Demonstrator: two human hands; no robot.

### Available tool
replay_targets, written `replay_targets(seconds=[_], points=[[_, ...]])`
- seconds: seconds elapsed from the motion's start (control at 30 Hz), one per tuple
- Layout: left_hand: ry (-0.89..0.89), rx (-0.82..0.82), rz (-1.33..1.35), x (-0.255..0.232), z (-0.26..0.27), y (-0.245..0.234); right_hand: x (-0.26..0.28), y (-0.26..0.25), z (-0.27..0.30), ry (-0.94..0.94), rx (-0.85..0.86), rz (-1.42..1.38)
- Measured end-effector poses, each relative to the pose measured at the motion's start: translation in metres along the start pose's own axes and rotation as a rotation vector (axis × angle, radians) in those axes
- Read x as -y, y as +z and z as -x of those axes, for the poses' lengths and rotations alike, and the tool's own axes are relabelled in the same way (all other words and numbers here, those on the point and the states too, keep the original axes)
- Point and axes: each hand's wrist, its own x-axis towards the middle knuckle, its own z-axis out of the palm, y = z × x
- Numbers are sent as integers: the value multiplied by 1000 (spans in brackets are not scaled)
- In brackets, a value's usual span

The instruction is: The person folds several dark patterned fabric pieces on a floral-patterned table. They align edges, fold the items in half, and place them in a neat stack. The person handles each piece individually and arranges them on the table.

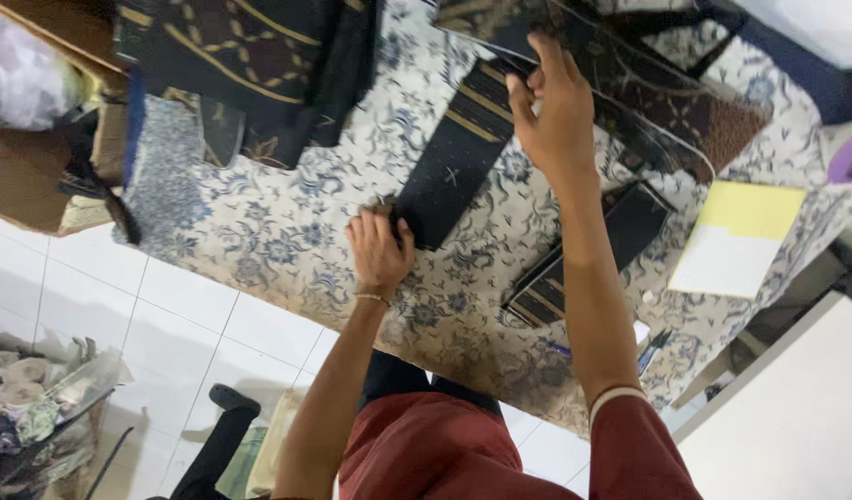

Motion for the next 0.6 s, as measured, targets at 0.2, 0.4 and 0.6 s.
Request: replay_targets(seconds=[0.2,0.4,0.6], points=[[-18,-3,-46,5,-2,2,-30,54,-75,51,-58,198],[-52,73,2,10,-6,2,-57,78,-113,194,74,306],[-90,159,-8,9,-4,2,-40,85,-110,206,96,286]])
